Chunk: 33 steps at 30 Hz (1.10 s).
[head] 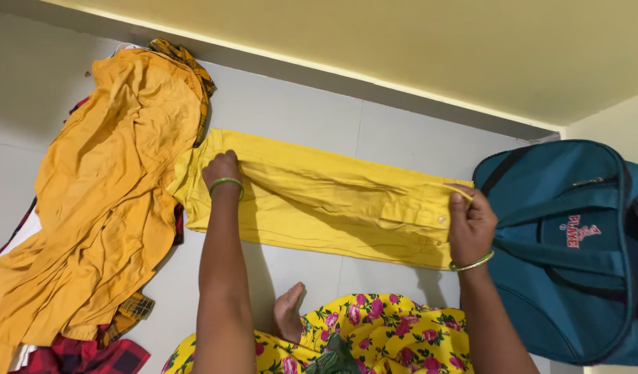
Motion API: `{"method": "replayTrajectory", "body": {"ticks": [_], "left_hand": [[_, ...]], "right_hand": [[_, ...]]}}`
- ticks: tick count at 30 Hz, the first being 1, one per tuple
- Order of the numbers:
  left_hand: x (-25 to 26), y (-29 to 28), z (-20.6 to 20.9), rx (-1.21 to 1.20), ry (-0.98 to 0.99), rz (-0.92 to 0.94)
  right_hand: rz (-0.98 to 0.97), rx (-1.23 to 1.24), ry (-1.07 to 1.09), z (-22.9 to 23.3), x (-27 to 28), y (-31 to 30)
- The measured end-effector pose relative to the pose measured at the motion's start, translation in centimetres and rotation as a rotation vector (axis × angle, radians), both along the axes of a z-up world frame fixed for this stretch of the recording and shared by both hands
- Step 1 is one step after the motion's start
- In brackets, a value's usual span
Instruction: The person folds a yellow long-sleeved shirt by hand on the floor, smoothing the fabric, folding in the sleeves, and then folding the body of the shirt into a square, ending by fastening the top button.
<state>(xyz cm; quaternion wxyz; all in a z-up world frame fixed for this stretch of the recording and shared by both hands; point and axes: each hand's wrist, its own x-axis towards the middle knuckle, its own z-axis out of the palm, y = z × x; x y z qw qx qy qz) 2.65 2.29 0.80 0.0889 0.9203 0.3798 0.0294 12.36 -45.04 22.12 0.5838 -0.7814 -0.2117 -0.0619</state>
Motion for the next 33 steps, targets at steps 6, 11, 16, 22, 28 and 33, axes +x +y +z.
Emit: {"method": "replayTrajectory", "body": {"ticks": [6, 11, 16, 22, 28, 33], "left_hand": [[4.5, 1.3, 0.7, 0.082, 0.004, -0.07], [7.4, 1.2, -1.1, 0.175, -0.089, -0.144], [8.5, 1.3, -3.5, 0.091, -0.109, -0.212], [5.3, 1.9, -3.0, 0.214, -0.39, -0.1], [2.3, 3.1, -3.3, -0.107, -0.522, 0.282], [2.6, 3.2, -4.8, -0.348, -0.488, 0.438]], "right_hand": [[-0.134, -0.087, 0.049, -6.4, 6.8, -3.2], [-0.172, -0.157, 0.082, -13.0, 11.4, -6.6], [-0.271, -0.538, 0.029, -17.7, 13.7, -6.8], [-0.198, -0.843, -0.264, -17.7, 12.4, -3.9], [0.097, -0.732, -0.389, -18.3, 6.7, 3.8], [0.375, -0.588, -0.401, -18.1, 0.4, 12.6]]}}
